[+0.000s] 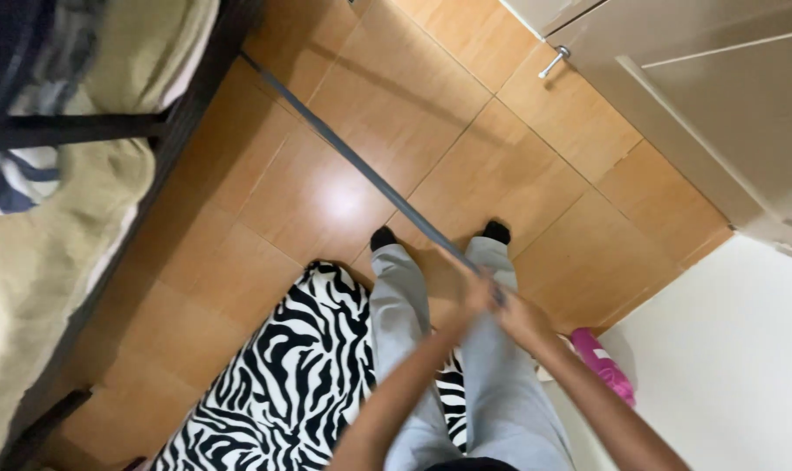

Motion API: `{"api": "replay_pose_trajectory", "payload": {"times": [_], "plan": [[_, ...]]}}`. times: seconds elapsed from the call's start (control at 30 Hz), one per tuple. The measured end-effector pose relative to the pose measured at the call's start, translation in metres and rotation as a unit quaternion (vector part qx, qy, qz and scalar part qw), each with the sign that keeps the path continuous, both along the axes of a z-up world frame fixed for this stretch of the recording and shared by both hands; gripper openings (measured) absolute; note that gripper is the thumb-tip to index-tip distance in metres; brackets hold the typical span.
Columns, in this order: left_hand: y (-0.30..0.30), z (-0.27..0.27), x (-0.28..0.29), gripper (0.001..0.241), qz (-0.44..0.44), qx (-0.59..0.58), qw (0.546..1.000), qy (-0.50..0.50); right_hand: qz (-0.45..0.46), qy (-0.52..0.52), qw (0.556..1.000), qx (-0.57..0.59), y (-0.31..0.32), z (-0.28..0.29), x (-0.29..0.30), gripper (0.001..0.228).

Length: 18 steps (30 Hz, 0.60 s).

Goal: The person mops the tiled floor of a bedroom using a flat mop. They move around a bed with a zebra-print blanket, a bunk bed, and a small table, occasionally adjusting a pillow and slippers on the floor.

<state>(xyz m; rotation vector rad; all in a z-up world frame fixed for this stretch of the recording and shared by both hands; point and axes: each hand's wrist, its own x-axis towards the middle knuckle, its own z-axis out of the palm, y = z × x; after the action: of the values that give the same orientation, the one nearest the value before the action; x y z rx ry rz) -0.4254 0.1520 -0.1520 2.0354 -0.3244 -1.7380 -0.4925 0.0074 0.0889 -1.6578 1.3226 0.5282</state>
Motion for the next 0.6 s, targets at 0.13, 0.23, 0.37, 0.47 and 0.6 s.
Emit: {"api": "replay_pose_trajectory", "payload": {"times": [0.13, 0.23, 0.37, 0.47, 0.6], "plan": [[-0.102, 0.056, 0.251, 0.057, 0.006, -0.229, 0.932, -0.283, 0.0, -0.095, 0.994, 0.048, -0.055, -0.019, 0.216, 0.052], [-0.188, 0.129, 0.403, 0.116, 0.178, -0.158, 0.932, -0.272, 0.019, -0.127, 0.99, 0.051, -0.099, -0.011, 0.342, 0.055], [-0.197, 0.087, 0.43, 0.086, 0.111, -0.069, 0.952, -0.278, 0.026, -0.115, 0.993, 0.022, -0.11, -0.039, 0.352, 0.053], [-0.196, 0.132, 0.325, 0.102, 0.152, -0.039, 0.966, -0.205, 0.05, -0.155, 0.987, 0.012, -0.104, -0.017, 0.266, 0.046], [-0.133, 0.191, 0.163, 0.104, 0.073, -0.107, 0.969, -0.209, 0.066, -0.044, 0.997, -0.009, -0.044, 0.005, 0.087, 0.054]]}}
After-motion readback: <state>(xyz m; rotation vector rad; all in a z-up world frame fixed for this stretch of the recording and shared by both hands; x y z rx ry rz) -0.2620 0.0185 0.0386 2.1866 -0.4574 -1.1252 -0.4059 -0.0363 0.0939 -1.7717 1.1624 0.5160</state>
